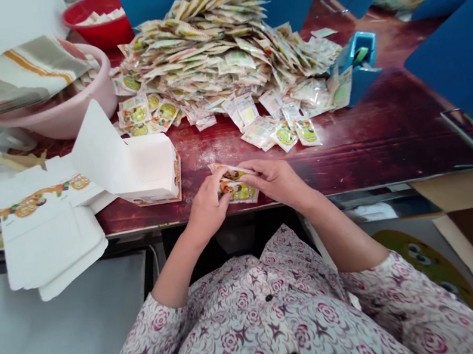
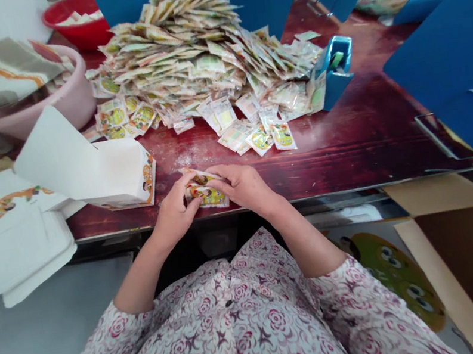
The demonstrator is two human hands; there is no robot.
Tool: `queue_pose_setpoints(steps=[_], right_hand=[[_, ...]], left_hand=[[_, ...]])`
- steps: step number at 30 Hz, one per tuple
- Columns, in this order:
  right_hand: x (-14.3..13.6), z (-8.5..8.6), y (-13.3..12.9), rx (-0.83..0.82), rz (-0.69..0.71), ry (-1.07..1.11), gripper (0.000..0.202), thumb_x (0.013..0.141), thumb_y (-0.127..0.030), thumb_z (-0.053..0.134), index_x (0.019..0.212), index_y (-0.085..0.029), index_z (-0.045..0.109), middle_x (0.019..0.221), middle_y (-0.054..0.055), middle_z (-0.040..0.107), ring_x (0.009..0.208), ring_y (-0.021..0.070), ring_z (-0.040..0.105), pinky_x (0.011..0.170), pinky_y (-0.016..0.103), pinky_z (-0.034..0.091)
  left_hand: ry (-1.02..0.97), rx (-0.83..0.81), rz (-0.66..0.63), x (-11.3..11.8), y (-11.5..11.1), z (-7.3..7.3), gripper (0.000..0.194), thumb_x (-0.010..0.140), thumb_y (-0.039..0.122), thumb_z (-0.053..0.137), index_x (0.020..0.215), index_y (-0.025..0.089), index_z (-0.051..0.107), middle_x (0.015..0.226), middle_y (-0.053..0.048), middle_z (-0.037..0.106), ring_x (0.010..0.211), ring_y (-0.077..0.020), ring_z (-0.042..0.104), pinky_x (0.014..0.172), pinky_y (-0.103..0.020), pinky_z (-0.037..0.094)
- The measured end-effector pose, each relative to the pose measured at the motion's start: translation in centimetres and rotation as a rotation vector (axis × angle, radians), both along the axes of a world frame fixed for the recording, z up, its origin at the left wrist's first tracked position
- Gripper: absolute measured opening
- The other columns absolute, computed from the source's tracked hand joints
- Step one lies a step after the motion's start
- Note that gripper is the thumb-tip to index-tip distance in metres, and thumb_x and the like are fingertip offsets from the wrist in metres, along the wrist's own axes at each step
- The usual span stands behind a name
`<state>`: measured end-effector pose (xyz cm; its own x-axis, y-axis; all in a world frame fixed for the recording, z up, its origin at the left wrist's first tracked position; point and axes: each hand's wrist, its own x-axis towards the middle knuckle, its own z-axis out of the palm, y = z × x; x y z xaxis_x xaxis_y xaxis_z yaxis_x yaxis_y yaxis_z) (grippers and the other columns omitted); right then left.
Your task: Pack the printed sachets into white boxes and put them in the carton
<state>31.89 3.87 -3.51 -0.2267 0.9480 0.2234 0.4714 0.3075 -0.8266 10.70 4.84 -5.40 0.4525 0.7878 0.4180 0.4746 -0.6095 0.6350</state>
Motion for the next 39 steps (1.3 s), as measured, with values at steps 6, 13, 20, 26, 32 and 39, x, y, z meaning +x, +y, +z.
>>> queue_pose_setpoints(steps=[6,13,20,26,32,39], right_hand=[[0.3,-0.6,-0.5,0.016,0.024,-0.240,0.021,0.089,-0.033,0.069,0.108,-0.024,0.074,0.096,0.004,0.075,0.085,0.0189,0.065,0.079,0.033,0.049],[0.1,-1.1,-0.8,-0.038,-0.024,-0.154,0.018,0.088,-0.039,0.069,0.093,-0.022,0.075,0.087,0.004,0.074,0.078,0.0181,0.065,0.075,0.032,0.050],[-1.6,-1.6,-1.9,-0.074,-0.210,0.069,0.032,0.089,-0.040,0.063,0.114,-0.021,0.069,0.107,0.005,0.074,0.091,0.0199,0.068,0.085,0.034,0.053],[-2.0,-1.3,-2.9,-0.102,-0.140,0.053,0.026,0.088,-0.044,0.066,0.099,-0.022,0.072,0.092,0.003,0.075,0.083,0.0186,0.068,0.081,0.032,0.052],[-0.4,0.2,-2.0,-0.073,-0.067,0.072,0.037,0.094,-0.048,0.056,0.110,-0.020,0.073,0.105,0.006,0.076,0.095,0.0201,0.070,0.088,0.033,0.054],[6.4,0.2,4.2,0.034,-0.527,-0.448,0.049,0.087,-0.034,0.063,0.131,-0.012,0.064,0.131,0.019,0.066,0.122,0.0331,0.060,0.105,0.048,0.045]], left_hand=[[0.016,-0.082,-0.025,-0.3,-0.1,-0.3,0.062,0.089,0.015,0.062,0.146,0.025,0.038,0.135,-0.013,0.060,0.123,-0.0261,0.061,0.105,-0.045,0.051],[0.013,-0.036,0.103,-0.7,-0.3,-0.1,0.095,0.077,0.024,0.079,0.155,0.025,0.024,0.154,-0.018,0.039,0.142,-0.0356,0.041,0.116,-0.054,0.040],[0.118,-0.266,0.018,-0.3,-0.1,0.7,0.079,0.083,0.024,0.070,0.153,0.025,0.032,0.131,-0.013,0.064,0.114,-0.0317,0.064,0.100,-0.052,0.052],[0.156,-0.219,-0.040,-0.3,-0.6,1.0,0.067,0.081,0.020,0.072,0.143,0.021,0.047,0.132,-0.013,0.065,0.116,-0.0293,0.063,0.103,-0.048,0.050],[0.055,-0.185,0.009,0.1,0.0,1.1,0.028,0.084,0.015,0.065,0.111,0.023,0.065,0.109,-0.004,0.074,0.100,-0.0211,0.068,0.094,-0.038,0.054],[0.009,-0.173,-0.010,0.8,0.8,0.8,0.022,0.084,0.010,0.058,0.103,0.021,0.064,0.105,-0.004,0.074,0.100,-0.0201,0.069,0.093,-0.036,0.055]])
